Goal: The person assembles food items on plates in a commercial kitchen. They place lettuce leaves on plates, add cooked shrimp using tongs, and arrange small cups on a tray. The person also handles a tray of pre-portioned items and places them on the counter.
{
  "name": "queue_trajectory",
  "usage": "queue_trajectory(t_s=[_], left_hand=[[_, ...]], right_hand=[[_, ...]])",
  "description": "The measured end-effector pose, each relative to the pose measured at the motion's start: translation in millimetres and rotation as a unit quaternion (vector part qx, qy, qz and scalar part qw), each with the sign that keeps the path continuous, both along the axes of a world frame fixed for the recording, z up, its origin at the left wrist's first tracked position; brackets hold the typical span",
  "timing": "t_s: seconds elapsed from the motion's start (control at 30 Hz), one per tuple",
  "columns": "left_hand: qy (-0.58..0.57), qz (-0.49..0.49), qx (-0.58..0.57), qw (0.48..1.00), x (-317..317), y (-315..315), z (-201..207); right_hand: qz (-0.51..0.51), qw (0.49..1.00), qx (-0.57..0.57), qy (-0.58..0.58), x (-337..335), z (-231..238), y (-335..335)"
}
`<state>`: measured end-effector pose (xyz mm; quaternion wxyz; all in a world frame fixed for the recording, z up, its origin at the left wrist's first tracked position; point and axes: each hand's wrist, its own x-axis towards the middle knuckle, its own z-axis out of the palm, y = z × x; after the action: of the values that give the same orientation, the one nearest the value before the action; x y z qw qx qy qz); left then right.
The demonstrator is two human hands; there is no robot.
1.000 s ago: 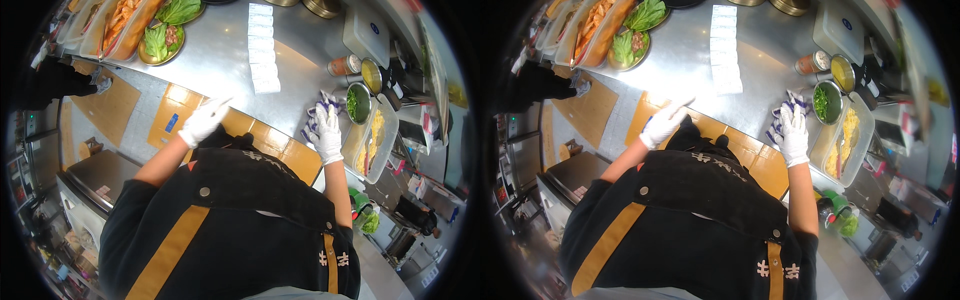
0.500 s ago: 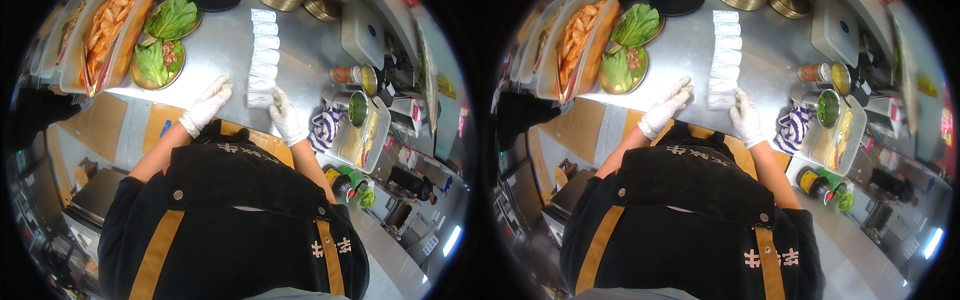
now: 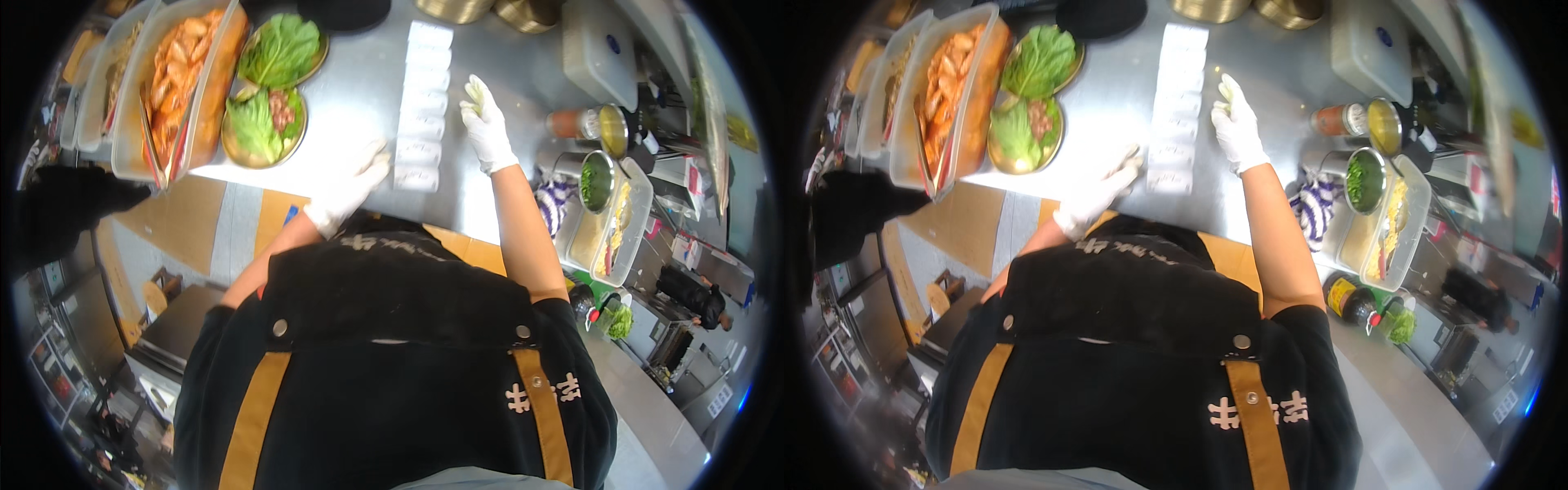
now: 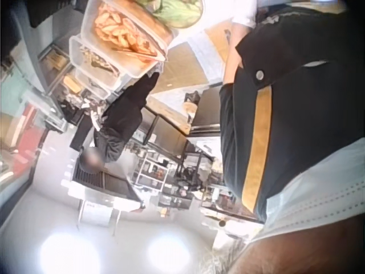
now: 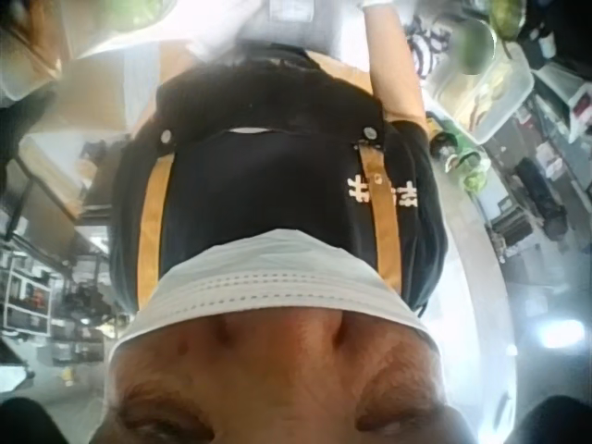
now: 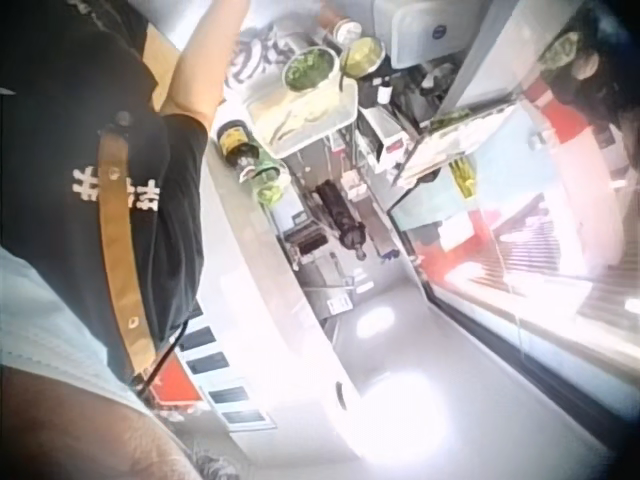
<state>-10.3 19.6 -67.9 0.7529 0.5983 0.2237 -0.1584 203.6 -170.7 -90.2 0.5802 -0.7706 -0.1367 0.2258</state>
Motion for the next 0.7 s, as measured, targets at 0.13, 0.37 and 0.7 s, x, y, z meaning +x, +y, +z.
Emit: queue_trajectory(t_s=[0.13, 0.37, 0.7], left_hand=[[0.045, 0.079, -0.004, 0.996, -13.5, 12.2, 9.0], [0.089, 0.22, 0.008, 0.971, -43.3, 24.4, -4.6], [0.073, 0.265, 0.109, 0.955, -42.5, 0.1, -10.0]], right_hand=[[-0.12, 0.992, 0.032, -0.022, 66.7, 34.8, -37.2], [-0.195, 0.977, 0.082, 0.038, 225.0, 36.4, -37.9], [-0.126, 0.957, -0.215, 0.145, 392.3, -26.9, -24.9]])
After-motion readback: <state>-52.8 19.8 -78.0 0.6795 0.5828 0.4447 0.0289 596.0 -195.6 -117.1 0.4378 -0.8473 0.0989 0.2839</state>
